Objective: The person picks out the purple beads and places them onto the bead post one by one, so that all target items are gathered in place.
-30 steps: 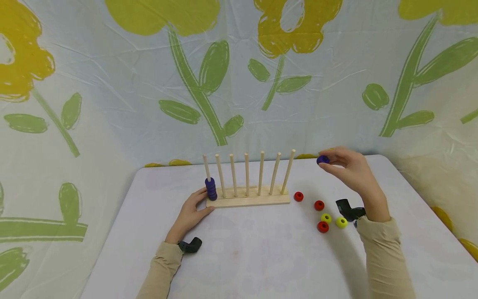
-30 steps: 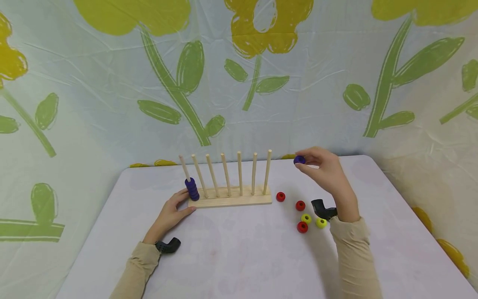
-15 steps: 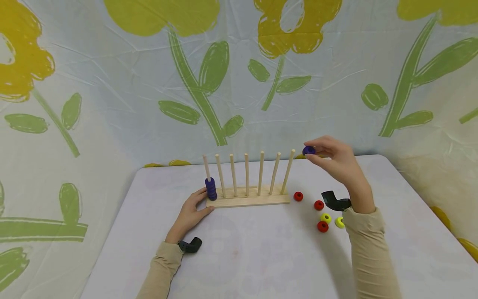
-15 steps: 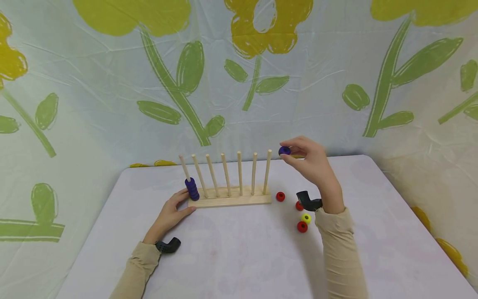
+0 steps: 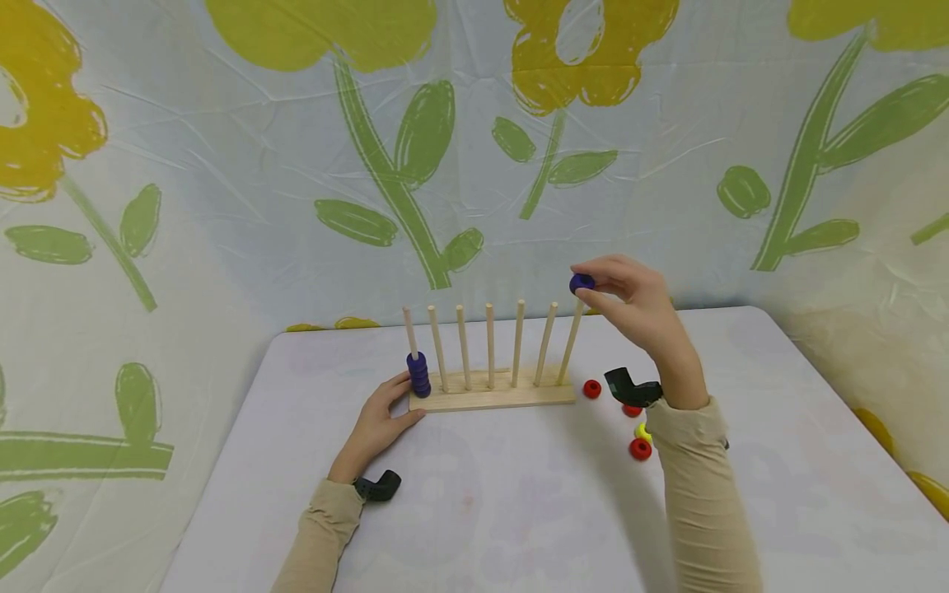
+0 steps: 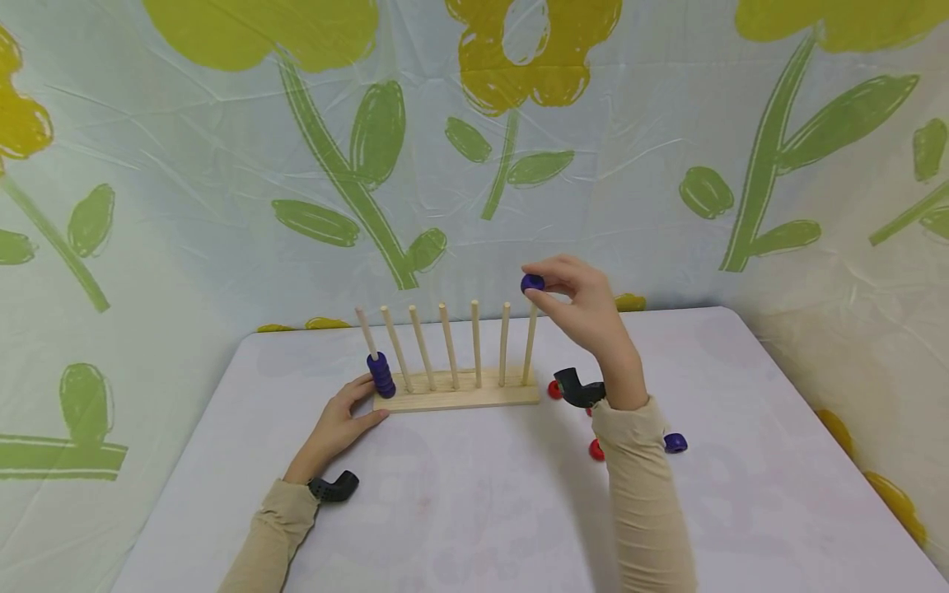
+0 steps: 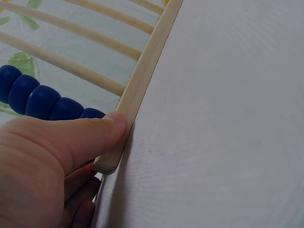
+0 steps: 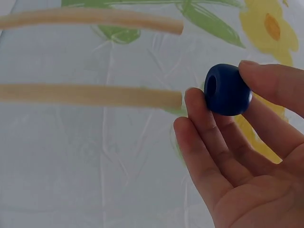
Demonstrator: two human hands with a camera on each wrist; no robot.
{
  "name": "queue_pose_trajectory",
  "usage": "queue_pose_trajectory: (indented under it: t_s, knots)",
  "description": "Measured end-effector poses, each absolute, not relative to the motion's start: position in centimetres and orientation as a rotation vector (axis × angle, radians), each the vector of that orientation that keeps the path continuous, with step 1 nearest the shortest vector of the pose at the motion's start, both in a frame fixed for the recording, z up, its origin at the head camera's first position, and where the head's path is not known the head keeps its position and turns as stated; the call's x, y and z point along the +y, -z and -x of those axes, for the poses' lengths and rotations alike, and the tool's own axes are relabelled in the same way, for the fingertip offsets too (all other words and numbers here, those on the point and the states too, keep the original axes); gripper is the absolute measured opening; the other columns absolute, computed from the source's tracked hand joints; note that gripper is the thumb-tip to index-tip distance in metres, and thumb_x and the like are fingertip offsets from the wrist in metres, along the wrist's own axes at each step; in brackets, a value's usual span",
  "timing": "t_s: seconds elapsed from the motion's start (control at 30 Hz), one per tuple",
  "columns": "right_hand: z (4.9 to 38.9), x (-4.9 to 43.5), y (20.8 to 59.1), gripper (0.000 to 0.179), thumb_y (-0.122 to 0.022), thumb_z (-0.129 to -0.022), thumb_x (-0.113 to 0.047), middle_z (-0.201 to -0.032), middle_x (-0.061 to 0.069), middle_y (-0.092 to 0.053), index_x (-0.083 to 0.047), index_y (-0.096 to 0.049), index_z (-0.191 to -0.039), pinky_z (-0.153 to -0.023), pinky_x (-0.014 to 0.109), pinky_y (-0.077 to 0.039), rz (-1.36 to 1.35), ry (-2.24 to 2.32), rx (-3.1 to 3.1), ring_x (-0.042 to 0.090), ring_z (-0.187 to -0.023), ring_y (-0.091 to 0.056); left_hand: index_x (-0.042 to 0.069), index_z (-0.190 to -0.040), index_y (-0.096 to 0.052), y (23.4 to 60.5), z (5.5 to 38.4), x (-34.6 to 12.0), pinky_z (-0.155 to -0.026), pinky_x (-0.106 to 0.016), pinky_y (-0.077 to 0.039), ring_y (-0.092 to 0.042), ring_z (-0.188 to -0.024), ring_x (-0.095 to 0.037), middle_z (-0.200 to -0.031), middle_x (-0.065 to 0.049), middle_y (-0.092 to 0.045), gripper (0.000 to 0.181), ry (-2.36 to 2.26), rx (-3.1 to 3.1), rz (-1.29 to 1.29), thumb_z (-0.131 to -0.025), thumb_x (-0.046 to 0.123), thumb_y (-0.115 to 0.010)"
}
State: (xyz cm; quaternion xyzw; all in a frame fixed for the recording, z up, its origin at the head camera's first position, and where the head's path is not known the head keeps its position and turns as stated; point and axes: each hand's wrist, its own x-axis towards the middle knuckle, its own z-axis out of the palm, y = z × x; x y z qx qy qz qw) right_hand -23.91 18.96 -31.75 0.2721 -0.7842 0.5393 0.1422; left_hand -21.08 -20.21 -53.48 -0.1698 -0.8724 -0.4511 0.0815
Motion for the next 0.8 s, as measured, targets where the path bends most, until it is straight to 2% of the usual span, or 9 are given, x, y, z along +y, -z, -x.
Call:
queue_pose_trajectory:
  t_s: [0.23, 0.53, 0.8]
  knots:
    - [24.6, 17.1, 31.8, 0.03, -0.061, -0.091, 0.014, -0.116, 0.021, -0.06, 0.013, -0.064, -0.12, -0.092, 0.018, -0.051, -0.856, -1.665, -2.213, 0.015, -0.1, -0.061, -0.003, -0.131, -0.062, 53.6, 21.1, -20.2, -0.112, -0.056, -0.033, -0.043, -0.136, -0.038, -0.146, -0.018, -0.049, 0.052, 1.356, -2.603, 0.509, -0.085, 0.014, -0.08]
    - [25.0, 14.4, 31.7, 0.033, -0.06, -0.089, 0.017, -0.121, 0.023, -0.059, 0.013, -0.063, -0.122, -0.094, 0.023, -0.052, -0.965, -1.735, -2.163, 0.016, -0.106, -0.061, -0.003, -0.131, -0.062, 53.8, 21.2, -20.2, -0.111, -0.056, -0.034, -0.043, -0.135, -0.038, -0.145, -0.018, -0.05, 0.052, 1.343, -2.59, 0.521, -0.084, 0.012, -0.08]
    - [25.1, 11.7, 31.1, 0.033, -0.06, -0.09, 0.016, -0.121, 0.023, -0.059, 0.012, -0.063, -0.122, -0.096, 0.03, -0.052, -1.043, -1.725, -2.187, 0.027, -0.111, -0.059, -0.004, -0.127, -0.065, 54.3, 21.3, -20.2, -0.106, -0.057, -0.038, -0.048, -0.13, -0.04, -0.142, -0.018, -0.054, 0.049, 1.287, -2.52, 0.568, -0.083, 0.013, -0.08]
